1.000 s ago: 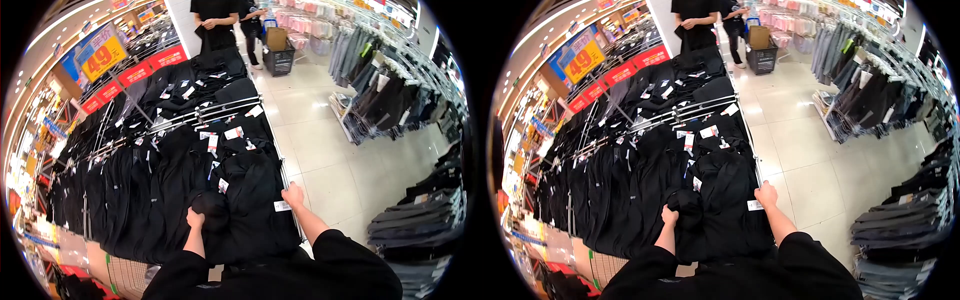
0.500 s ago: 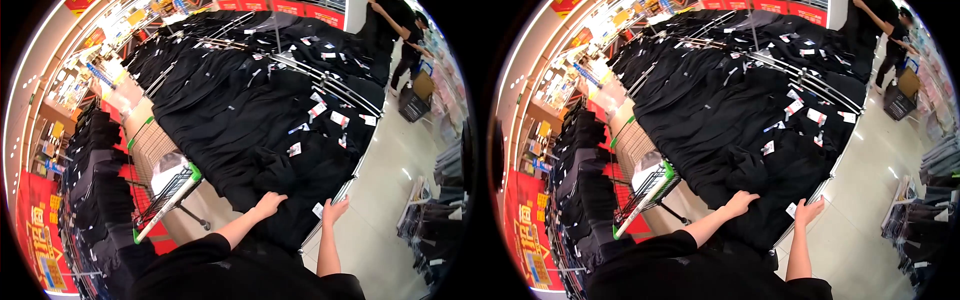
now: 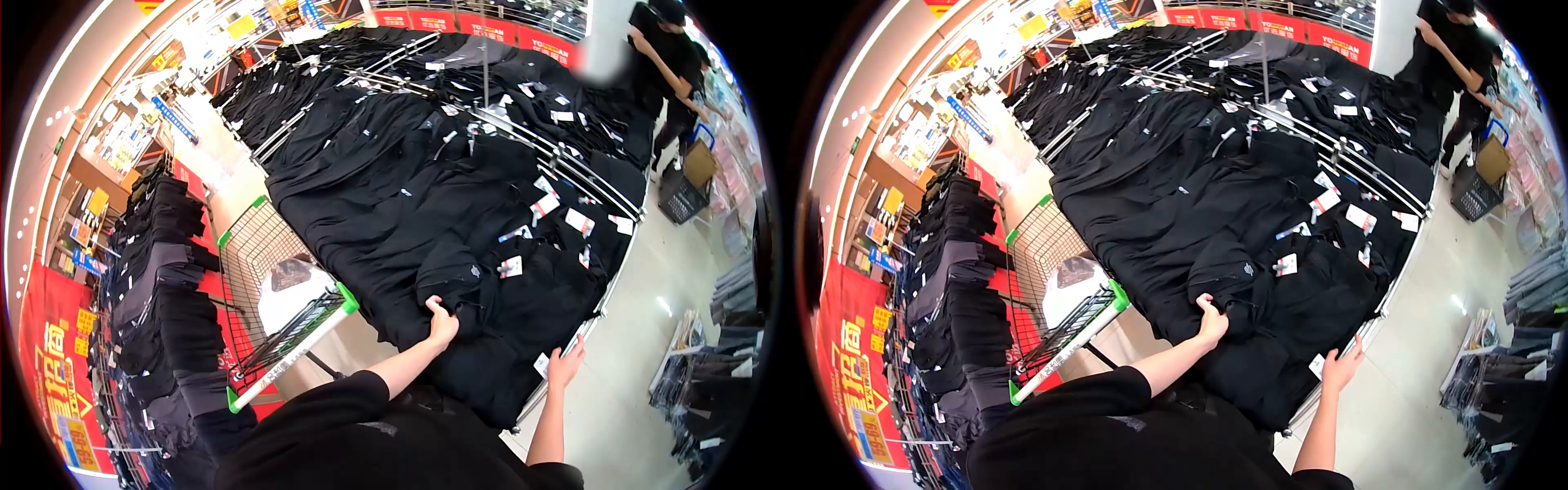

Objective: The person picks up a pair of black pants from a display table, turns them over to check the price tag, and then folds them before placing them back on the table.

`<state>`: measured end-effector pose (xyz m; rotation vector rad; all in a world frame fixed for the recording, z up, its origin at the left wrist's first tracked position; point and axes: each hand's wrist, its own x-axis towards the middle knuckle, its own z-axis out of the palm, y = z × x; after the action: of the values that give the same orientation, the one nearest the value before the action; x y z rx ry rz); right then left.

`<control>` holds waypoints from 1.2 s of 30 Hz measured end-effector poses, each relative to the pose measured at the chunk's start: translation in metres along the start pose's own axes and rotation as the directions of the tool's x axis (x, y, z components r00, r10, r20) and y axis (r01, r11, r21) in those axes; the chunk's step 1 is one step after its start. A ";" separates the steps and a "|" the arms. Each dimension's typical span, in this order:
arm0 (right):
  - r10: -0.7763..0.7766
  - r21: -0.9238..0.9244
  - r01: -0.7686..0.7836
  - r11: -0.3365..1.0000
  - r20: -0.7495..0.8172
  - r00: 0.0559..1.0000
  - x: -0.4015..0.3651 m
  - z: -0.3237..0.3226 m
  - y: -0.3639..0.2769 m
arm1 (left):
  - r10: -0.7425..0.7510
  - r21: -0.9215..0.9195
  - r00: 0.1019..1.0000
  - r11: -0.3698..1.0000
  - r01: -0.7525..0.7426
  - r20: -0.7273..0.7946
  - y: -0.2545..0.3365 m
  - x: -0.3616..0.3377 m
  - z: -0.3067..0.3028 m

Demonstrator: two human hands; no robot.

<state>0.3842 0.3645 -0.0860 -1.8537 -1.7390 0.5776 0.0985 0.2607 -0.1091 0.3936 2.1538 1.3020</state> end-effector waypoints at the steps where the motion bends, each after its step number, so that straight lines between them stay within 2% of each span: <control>1: 0.029 -0.031 -0.029 0.999 -0.007 1.000 0.001 0.000 -0.002 | 0.018 0.084 0.999 0.996 -0.015 -0.034 0.003 0.002 -0.001; 3: 0.004 -0.051 -0.005 0.999 -0.018 1.000 0.010 0.006 0.002 | -0.014 -0.014 1.000 1.000 0.014 0.002 0.005 0.015 -0.006; 4: 0.003 -0.064 -0.004 0.998 -0.022 1.000 0.007 0.006 0.010 | 0.062 0.017 0.998 0.998 -0.061 -0.033 0.004 0.023 -0.010; 5: -0.073 -0.067 0.070 0.995 -0.047 0.996 0.008 0.009 0.017 | 0.138 0.054 0.989 0.989 -0.135 -0.045 0.003 0.030 -0.013; 7: -0.127 -0.034 0.125 0.992 -0.069 0.989 0.010 0.015 0.030 | 0.207 0.048 0.976 0.977 -0.210 0.068 0.026 0.039 -0.035; 8: -0.131 -0.076 0.126 0.989 -0.063 0.989 0.008 0.012 0.025 | 0.299 0.091 0.946 0.946 -0.312 0.129 0.038 0.043 -0.049; 9: -0.101 -0.050 0.099 0.994 -0.050 0.994 0.007 0.014 0.028 | 0.306 0.082 0.926 0.940 -0.331 0.222 0.063 0.041 -0.064; 11: 0.077 -0.183 -0.087 0.979 -0.062 0.995 -0.007 -0.004 -0.024 | 0.374 0.069 0.851 0.902 -0.427 0.368 0.063 0.061 -0.074; 12: 0.094 -0.192 -0.108 0.975 -0.082 0.992 -0.017 -0.002 -0.034 | 0.360 0.073 0.838 0.903 -0.424 0.411 0.063 0.066 -0.079; 13: -0.063 -0.296 -0.018 0.955 -0.263 0.963 -0.023 0.001 -0.044 | 0.349 0.078 0.825 0.902 -0.424 0.445 0.062 0.074 -0.082; 14: -0.235 -0.412 0.050 0.910 -0.414 0.879 -0.028 0.002 -0.065 | 0.199 0.092 0.838 0.955 -0.283 0.508 0.056 0.089 -0.077; 15: -0.287 -0.375 0.117 0.919 -0.436 0.853 -0.036 0.006 -0.086 | 0.149 0.103 0.754 0.955 -0.277 0.640 0.044 0.098 -0.079; 16: -0.270 -0.104 0.249 0.963 -0.391 0.880 -0.046 0.003 -0.125 | 0.295 0.145 0.712 0.861 -0.488 0.637 0.041 0.096 -0.081; 17: -0.089 0.275 0.175 0.945 -0.299 0.950 -0.055 0.018 -0.143 | 0.428 0.182 0.637 0.722 -0.668 0.641 0.038 0.094 -0.081; 18: -0.033 0.415 0.078 0.906 -0.114 0.993 -0.067 0.023 -0.172 | 0.348 0.218 0.638 0.738 -0.638 0.687 0.053 0.082 -0.083; 19: -0.010 0.481 -0.006 0.877 0.031 0.999 -0.078 0.027 -0.202 | 0.261 0.257 0.634 0.753 -0.605 0.728 0.078 0.060 -0.090; 20: -0.003 0.504 -0.100 0.858 0.199 0.980 -0.088 0.034 -0.221 | 0.247 0.291 0.588 0.684 -0.669 0.770 0.099 0.045 -0.094; 21: -0.053 0.474 -0.073 0.878 0.248 0.967 -0.094 0.059 -0.213 | 0.298 0.278 0.539 0.609 -0.743 0.788 0.102 0.033 -0.096; 22: -0.017 0.529 -0.205 0.823 0.384 0.923 -0.098 0.079 -0.207 | 0.358 0.199 0.426 0.523 -0.829 0.831 0.105 0.025 -0.098; 24: 0.086 0.402 -0.319 0.858 0.500 0.862 -0.099 0.087 -0.206 | 0.404 0.064 0.190 0.305 -0.950 0.895 0.091 0.022 -0.099; 25: 0.150 0.351 -0.399 0.847 0.562 0.813 -0.099 0.097 -0.193 | 0.283 0.047 0.140 0.310 -0.949 0.949 0.086 0.021 -0.104; 26: 0.092 0.360 -0.360 0.861 0.585 0.806 -0.100 0.102 -0.183 | 0.200 0.021 0.093 0.334 -0.942 0.975 0.077 0.024 -0.107; 27: 0.106 0.307 -0.350 0.885 0.600 0.793 -0.102 0.106 -0.172 | 0.118 -0.004 0.041 0.362 -0.932 0.992 0.069 0.029 -0.108; 28: 0.111 0.288 -0.352 0.891 0.613 0.782 -0.104 0.106 -0.166 | 0.073 0.017 0.043 0.323 -0.946 0.996 0.078 0.025 -0.116; 29: 0.115 0.271 -0.352 0.896 0.624 0.773 -0.106 0.105 -0.163 | 0.076 0.018 0.045 0.327 -0.945 0.996 0.081 0.031 -0.121; 30: 0.114 0.267 -0.349 0.898 0.625 0.772 -0.107 0.103 -0.161 | 0.092 -0.062 -0.026 0.417 -0.907 0.995 0.086 0.042 -0.124; 31: 0.076 0.227 -0.257 0.939 0.593 0.801 -0.108 0.100 -0.160 | 0.115 -0.141 -0.096 0.501 -0.854 0.989 0.092 0.052 -0.127; 32: 0.034 0.182 -0.163 0.970 0.563 0.826 -0.110 0.098 -0.160 | 0.142 -0.090 -0.007 0.584 -0.806 0.990 0.117 0.056 -0.136; 33: 0.032 0.179 -0.159 0.971 0.561 0.827 -0.111 0.097 -0.161 | 0.178 -0.042 0.084 0.605 -0.795 0.980 0.111 0.072 -0.131; 35: -0.042 0.123 -0.023 0.992 0.505 0.862 -0.111 0.098 -0.168 | 0.326 0.127 0.369 0.576 -0.807 0.870 0.098 0.092 -0.124; 36: -0.017 0.106 -0.045 0.993 0.528 0.849 -0.110 0.098 -0.171 | 0.403 0.151 0.449 0.587 -0.796 0.798 0.091 0.098 -0.118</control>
<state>0.1815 0.2687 -0.0572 -1.7270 -1.9727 1.2673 -0.0553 0.2724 -0.0200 1.7841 1.6297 0.6205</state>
